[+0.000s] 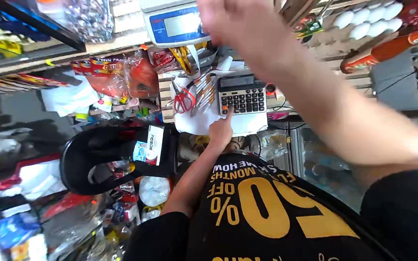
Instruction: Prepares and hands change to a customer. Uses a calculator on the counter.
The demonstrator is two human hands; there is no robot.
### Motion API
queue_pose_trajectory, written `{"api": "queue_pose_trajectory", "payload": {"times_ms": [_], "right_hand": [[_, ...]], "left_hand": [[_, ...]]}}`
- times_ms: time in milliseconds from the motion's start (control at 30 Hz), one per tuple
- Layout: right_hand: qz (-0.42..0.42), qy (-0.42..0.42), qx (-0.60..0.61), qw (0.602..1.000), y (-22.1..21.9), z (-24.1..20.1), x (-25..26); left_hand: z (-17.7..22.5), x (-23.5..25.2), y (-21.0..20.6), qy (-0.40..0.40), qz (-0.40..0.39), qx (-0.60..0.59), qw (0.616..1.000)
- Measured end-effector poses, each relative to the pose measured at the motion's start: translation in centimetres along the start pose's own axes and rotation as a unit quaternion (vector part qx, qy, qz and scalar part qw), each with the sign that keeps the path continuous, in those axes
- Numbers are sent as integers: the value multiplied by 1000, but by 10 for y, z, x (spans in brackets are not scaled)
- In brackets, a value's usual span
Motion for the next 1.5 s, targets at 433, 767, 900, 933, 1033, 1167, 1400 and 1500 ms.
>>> {"api": "queue_pose_trajectory", "payload": {"times_ms": [433,767,900,933,1033,1167,1400,1500], "right_hand": [[219,-260,122,932,103,224,-250],[85,-63,86,991,64,238,-237],[90,-11,59,994,108,220,-255],[118,2,39,992,130,218,-261],[304,-17,0,953,229,219,-285],[542,-118,-19,832,380,232,-311],[632,-208,26,746,559,317,-219],[583,-244,-1,775,589,349,-171]], "left_hand": [[57,5,0,-41,-24,44,998],[152,-11,21,-274,171,-199,925],[163,-11,43,-257,245,-279,892],[166,-7,44,-255,238,-287,892],[178,-2,44,-270,203,-285,897],[179,-13,31,-229,179,-290,912],[152,-23,3,-136,159,-289,934],[145,-22,-2,-99,144,-290,941]]}}
Point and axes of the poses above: each hand's wrist, its own x-axis towards the middle knuckle, its own y-axis out of the back of the hand, z = x × y, the point moved 7 cm from there along x, towards the middle knuckle, and after that the axes turned 7 degrees about -y, right-handed, at the moved point
